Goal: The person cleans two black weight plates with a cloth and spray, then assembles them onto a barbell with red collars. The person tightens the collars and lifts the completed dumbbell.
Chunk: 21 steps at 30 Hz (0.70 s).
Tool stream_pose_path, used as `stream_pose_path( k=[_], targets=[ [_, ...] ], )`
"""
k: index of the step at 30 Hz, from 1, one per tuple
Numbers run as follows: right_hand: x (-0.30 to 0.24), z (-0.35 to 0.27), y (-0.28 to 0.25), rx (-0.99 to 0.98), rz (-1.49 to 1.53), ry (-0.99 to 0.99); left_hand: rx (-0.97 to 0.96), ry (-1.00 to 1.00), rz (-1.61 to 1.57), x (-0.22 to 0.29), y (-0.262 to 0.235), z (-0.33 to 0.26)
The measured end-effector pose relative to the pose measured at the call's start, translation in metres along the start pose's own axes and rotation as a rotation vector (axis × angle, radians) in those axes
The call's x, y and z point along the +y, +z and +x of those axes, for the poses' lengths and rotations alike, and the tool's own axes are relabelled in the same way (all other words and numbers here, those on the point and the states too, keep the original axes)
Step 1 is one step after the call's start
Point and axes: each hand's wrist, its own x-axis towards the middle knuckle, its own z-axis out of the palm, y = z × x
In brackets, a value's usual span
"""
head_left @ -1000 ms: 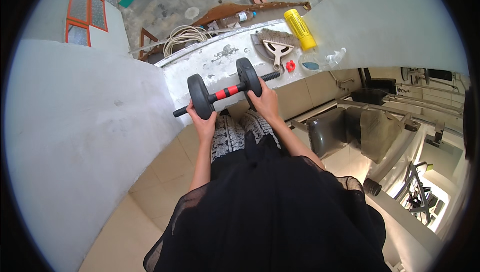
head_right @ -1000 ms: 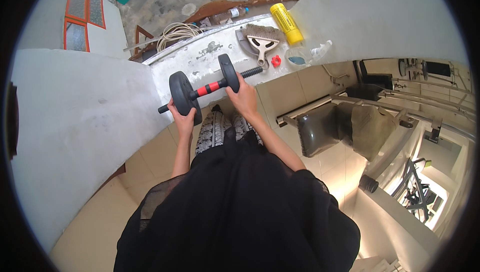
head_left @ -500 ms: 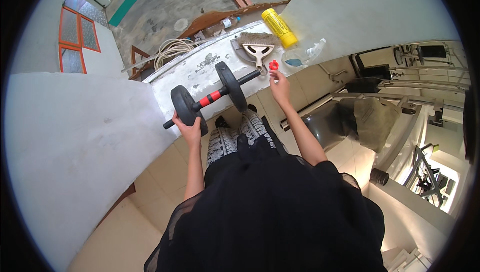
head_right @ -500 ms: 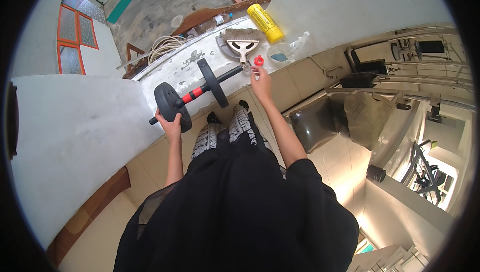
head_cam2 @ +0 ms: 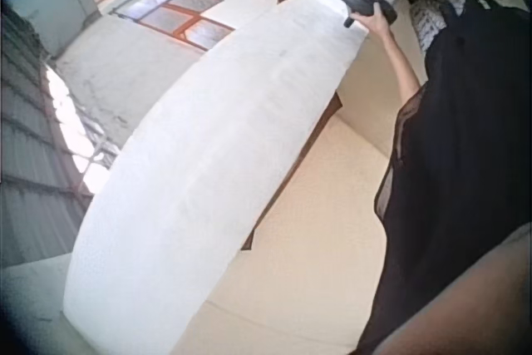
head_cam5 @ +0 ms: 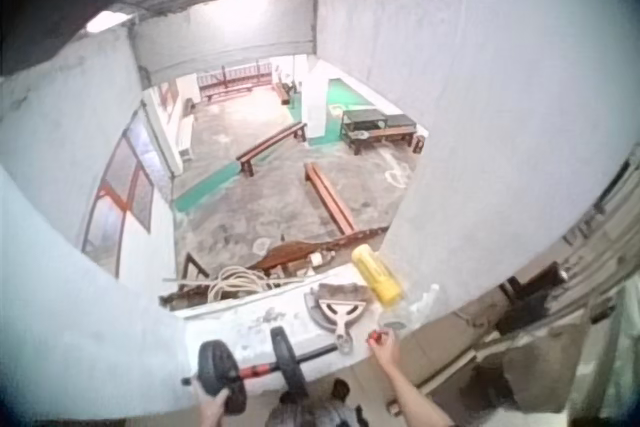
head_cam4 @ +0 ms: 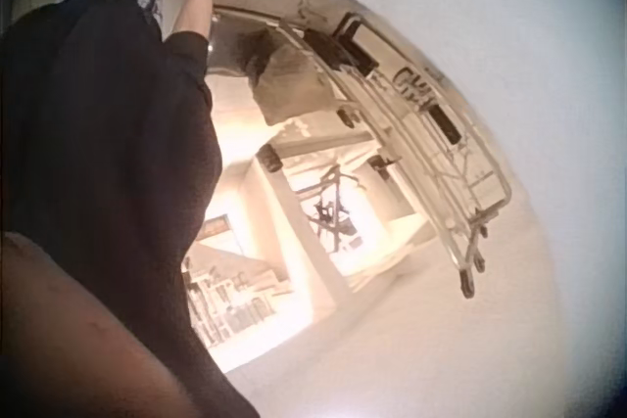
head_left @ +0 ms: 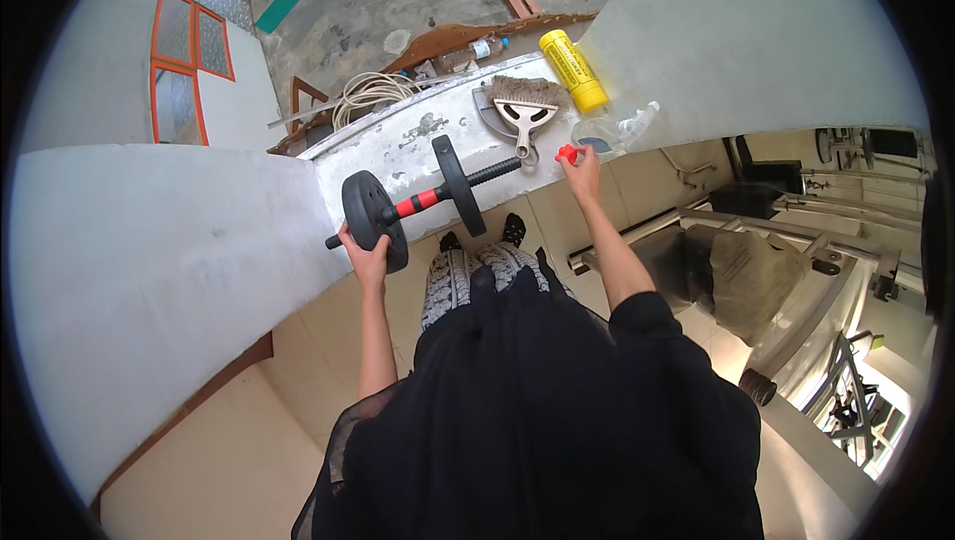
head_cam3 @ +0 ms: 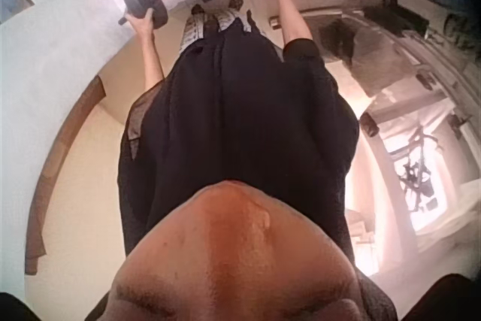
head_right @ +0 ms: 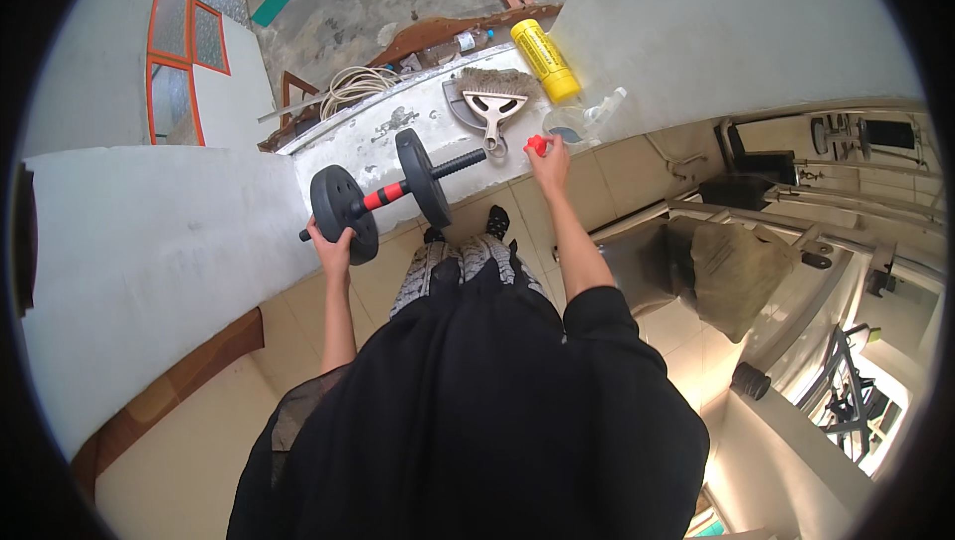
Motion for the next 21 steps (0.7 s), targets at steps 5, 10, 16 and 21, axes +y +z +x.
stream_pose_path(
  k=[5, 10, 16, 21],
  targets=[
    [-0.016, -0.026, 0.028, -0.095, 1.004, 0.35, -0.007, 0.049, -0.003, -0.008, 0.002, 0.016],
    [-0.043, -0.032, 0.041, -0.347, 0.969, 0.304, 0.007, 0.145, -0.022, -0.008, 0.002, 0.023],
    [-0.038, -0.031, 0.052, -0.472, 0.995, 0.361, -0.026, 0.087, -0.092, -0.004, 0.0, 0.021],
    [-0.036, -0.036, 0.045, -0.47, 0.923, 0.261, -0.014, 0.093, -0.072, -0.002, 0.003, 0.02]
  ],
)
